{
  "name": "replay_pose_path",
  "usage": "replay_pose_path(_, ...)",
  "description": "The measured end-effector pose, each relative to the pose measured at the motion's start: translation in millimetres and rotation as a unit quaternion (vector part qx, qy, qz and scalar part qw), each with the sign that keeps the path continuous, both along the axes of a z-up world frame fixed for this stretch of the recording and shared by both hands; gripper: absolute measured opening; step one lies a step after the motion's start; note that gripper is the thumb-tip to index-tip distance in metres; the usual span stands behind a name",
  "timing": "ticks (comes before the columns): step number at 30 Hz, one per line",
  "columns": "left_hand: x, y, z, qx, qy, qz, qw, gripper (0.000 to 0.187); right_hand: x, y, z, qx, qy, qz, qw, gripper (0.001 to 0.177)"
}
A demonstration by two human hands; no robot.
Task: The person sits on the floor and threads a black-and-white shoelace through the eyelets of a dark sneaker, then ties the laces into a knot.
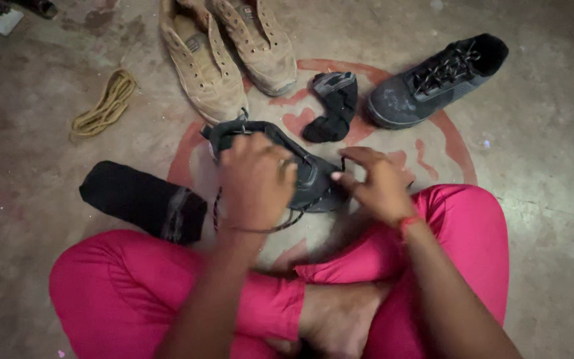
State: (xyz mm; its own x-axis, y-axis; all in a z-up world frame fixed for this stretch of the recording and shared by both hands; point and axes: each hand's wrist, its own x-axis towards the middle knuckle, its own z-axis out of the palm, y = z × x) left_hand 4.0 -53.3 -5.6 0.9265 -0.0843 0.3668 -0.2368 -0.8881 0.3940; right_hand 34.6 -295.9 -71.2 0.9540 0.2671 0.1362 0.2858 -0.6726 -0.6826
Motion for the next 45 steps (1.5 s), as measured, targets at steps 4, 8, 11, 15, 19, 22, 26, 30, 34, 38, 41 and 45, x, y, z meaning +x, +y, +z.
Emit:
replay_pose_path(4,9.0,-38.3,-21.4,0.072,-0.035,0.025,0.996,0.020,-5.2,32.4,-2.6,-0.026,-0.011,0.015,0.999,0.051)
replay_pose_path(8,11.0,-43.2,-41.3,0.106,-0.042,0.048,0.992,0.021,0.9,46.9,-5.2,-0.036,-0.054,0.002,0.998,0.046)
replay_pose_path(11,13.0,-41.9,-52.5,0.074,-0.033,0.054,0.995,0.017,8.5,50.7,-8.7,-0.056,-0.043,-0.014,0.997,0.037)
replay_pose_path(15,17.1,-41.3,-63.6,0.025,-0.016,0.059,0.998,0.015,17.7,47.6,-9.3,-0.067,-0.042,-0.009,0.997,0.030)
replay_pose_path(19,20.2,-39.7,-67.5,0.004,-0.024,0.055,0.998,0.013,15.3,47.3,-7.0,-0.046,0.000,-0.033,0.998,0.032)
replay_pose_path(22,23.1,-33.0,-62.6,0.003,0.008,0.046,0.999,0.011,10.6,46.6,-6.8,-0.052,0.033,-0.063,0.996,0.032)
replay_pose_path(26,17.0,-9.6,-45.6,-0.017,0.058,0.016,0.998,0.009,12.5,44.4,-7.6,-0.049,0.035,-0.062,0.996,0.032)
replay_pose_path(30,6.1,-0.1,-30.4,-0.102,0.034,-0.070,0.992,0.007,15.7,40.9,-6.8,-0.001,0.083,-0.049,0.995,0.030)
replay_pose_path(34,5.4,-9.0,-26.0,-0.159,0.012,-0.107,0.981,0.013,7.6,34.8,-1.7,0.003,-0.006,-0.023,1.000,0.031)
replay_pose_path(38,7.1,-5.8,-28.4,-0.186,0.009,-0.124,0.975,0.013,-6.8,30.6,7.4,0.030,0.021,0.019,0.999,0.028)
replay_pose_path(41,9.1,-0.9,-35.4,-0.186,-0.001,-0.085,0.979,0.015,-12.0,27.8,9.5,0.047,0.004,0.025,0.999,0.026)
replay_pose_path(45,17.5,20.2,-45.1,-0.172,-0.025,0.112,0.978,0.016,-7.0,29.0,4.5,0.126,0.010,-0.003,0.992,0.025)
